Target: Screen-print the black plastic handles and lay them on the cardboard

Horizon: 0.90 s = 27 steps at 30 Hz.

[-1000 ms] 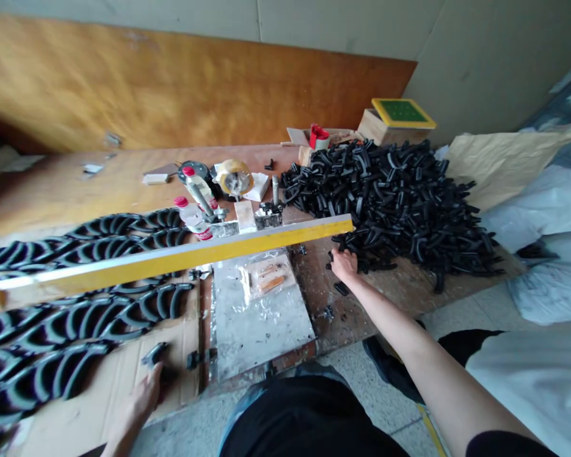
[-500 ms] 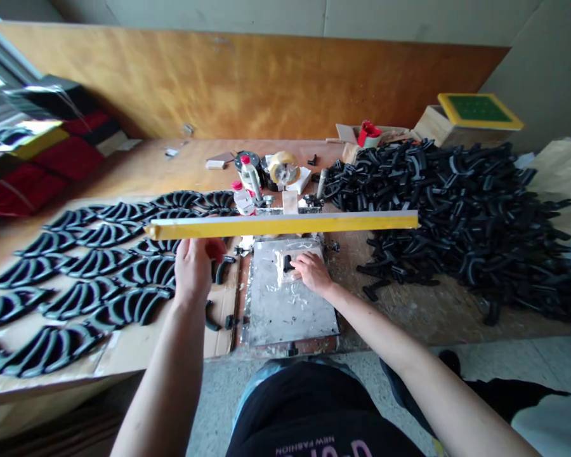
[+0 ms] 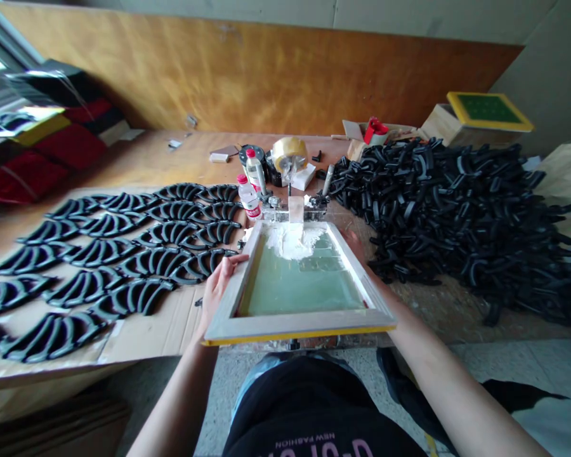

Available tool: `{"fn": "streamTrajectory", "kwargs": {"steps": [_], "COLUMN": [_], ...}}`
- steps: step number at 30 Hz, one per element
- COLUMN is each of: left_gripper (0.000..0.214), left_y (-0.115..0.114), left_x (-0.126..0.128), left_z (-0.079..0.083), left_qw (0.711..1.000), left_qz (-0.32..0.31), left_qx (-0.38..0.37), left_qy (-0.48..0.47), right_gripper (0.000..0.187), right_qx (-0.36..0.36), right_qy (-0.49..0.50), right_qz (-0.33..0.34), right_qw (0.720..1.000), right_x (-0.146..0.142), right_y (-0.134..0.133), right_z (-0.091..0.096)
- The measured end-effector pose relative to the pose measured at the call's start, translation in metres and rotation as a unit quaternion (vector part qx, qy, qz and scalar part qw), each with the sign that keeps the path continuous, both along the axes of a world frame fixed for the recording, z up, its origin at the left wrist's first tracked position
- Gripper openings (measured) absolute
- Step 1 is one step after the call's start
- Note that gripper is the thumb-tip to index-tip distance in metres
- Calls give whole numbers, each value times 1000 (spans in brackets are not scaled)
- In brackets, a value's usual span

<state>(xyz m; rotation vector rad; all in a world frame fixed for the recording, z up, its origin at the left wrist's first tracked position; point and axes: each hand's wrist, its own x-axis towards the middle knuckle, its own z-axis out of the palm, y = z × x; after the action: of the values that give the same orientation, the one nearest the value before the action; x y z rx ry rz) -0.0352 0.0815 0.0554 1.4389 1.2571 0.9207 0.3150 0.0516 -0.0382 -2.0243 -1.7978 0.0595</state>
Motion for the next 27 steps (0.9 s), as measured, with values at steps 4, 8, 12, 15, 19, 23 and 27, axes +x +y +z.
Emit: {"fn": "streamTrajectory", "kwargs": {"steps": [4, 8, 12, 15, 19, 23, 27], "left_gripper": [63, 85, 82, 78, 76, 75, 78], "left_y": [-12, -11, -9, -8, -8, -8, -10], "left_x": [-12, -9, -8, -10, -13, -13, -11], "left_z": [-34, -72, -94, -101, -106, -105, -94], "left_qw": [995, 993, 993, 992, 991, 991, 990], "left_qz": [-42, -44, -40, -34, -39, -37, -32], "left_qx": [-84, -105, -109, -116, -122, -122, -134], "left_qy": [35, 32, 35, 27, 35, 40, 24], "right_gripper": [43, 56, 21, 11, 14, 10, 11], "right_qx": [101, 131, -3, -46, -44, -58, 16], "right_qy": [27, -17, -75, -86, -88, -77, -93], "right_qz": [-104, 49, 117, 163, 322, 364, 277], "right_qw": [989, 990, 990, 982, 942, 927, 956], "right_x": [3, -44, -79, -85, -75, -65, -74], "right_y": [19, 61, 81, 62, 25, 22, 24], "right_z": [31, 57, 51, 39, 46, 61, 48]}}
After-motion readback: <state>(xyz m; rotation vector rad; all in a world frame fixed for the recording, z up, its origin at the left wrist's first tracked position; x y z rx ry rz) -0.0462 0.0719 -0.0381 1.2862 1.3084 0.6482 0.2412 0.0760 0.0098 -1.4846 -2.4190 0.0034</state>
